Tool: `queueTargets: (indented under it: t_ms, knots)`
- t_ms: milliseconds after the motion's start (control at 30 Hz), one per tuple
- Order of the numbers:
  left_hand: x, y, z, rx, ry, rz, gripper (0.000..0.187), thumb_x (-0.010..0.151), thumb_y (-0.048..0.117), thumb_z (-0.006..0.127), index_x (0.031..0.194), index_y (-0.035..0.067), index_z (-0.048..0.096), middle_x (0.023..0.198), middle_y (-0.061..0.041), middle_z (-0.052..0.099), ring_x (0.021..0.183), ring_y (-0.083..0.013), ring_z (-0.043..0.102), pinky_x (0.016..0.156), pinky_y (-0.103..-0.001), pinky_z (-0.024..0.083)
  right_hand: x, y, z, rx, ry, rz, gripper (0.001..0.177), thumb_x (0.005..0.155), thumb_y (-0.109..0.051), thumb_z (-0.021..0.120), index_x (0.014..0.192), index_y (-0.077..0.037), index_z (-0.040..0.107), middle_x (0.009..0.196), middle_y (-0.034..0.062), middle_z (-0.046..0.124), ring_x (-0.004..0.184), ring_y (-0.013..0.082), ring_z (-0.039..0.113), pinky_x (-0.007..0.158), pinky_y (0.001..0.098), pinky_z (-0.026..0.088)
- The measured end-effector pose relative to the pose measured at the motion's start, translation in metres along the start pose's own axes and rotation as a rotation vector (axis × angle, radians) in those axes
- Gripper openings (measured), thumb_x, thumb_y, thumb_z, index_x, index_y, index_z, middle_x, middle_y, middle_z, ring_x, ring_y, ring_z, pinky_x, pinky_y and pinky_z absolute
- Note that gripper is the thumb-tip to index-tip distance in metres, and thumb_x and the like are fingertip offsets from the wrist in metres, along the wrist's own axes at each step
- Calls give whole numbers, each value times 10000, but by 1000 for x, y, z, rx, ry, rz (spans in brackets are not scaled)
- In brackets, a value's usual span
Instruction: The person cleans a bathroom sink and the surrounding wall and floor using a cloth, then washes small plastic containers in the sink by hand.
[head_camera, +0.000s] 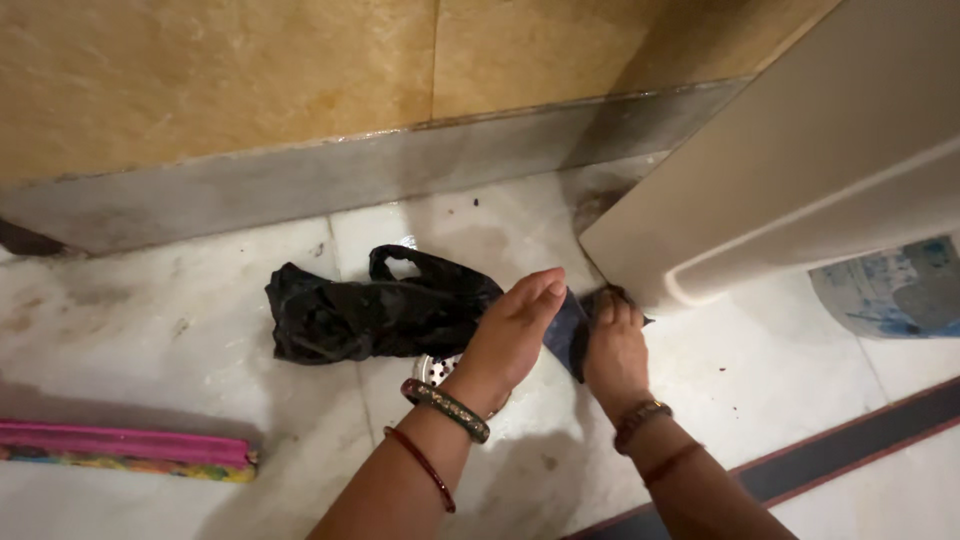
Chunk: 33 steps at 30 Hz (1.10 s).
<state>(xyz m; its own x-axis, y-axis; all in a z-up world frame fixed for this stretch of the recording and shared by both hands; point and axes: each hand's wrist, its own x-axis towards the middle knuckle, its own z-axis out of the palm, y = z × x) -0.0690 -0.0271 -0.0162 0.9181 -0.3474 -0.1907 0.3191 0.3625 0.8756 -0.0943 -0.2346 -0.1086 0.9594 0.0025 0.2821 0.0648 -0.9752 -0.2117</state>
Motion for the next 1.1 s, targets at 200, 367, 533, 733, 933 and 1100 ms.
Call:
queueTargets:
  t_ms: [200,367,533,733,933,1100]
  knots:
    - [-5,-12,10,138,-25,-31,566,1003,457,535,1385,47,612,1361,-97,681,1278,-193,597,1091,-328,439,78,-6,71,-300,43,-229,506,770,-192,633,1231,14,596,1264,224,585,1218,386,495,1040,481,397]
    - [-16,2,0,237,22,-27,548,996,453,538,1398,85,590,1404,-56,638,1309,-156,572,1110,-311,419,156,-21,39,-208,-325,-15,412,794,-69,661,1203,-71,612,1135,182,645,1087,357,601,927,441,494]
    - [-24,18,-17,82,77,43,510,1006,391,552,1385,54,610,1396,-99,647,1318,-184,561,1123,-323,403,136,-54,-37,-144,12,-340,367,775,6,639,1133,-76,621,1151,145,637,1124,365,576,962,462,486]
    - [-34,15,-28,103,85,68,527,1013,411,543,1391,49,601,1414,-68,639,1328,-169,563,1123,-304,400,46,-50,-41,96,-281,-282,534,705,-147,718,1200,5,587,1207,282,544,1068,475,516,922,538,452]
    - [-29,18,-23,65,94,20,533,1009,421,540,1395,59,602,1396,-78,655,1304,-171,570,1103,-303,411,50,-48,-3,-426,-42,-635,350,848,-158,609,1162,-17,669,1225,245,642,1154,377,618,1175,502,395]
    - [-21,22,-15,91,71,38,514,1006,403,551,1388,63,611,1346,-85,673,1271,-178,595,1079,-308,439,166,-28,63,-646,-360,-381,342,938,-210,556,1200,-21,671,1173,197,670,1146,369,615,1137,620,293]
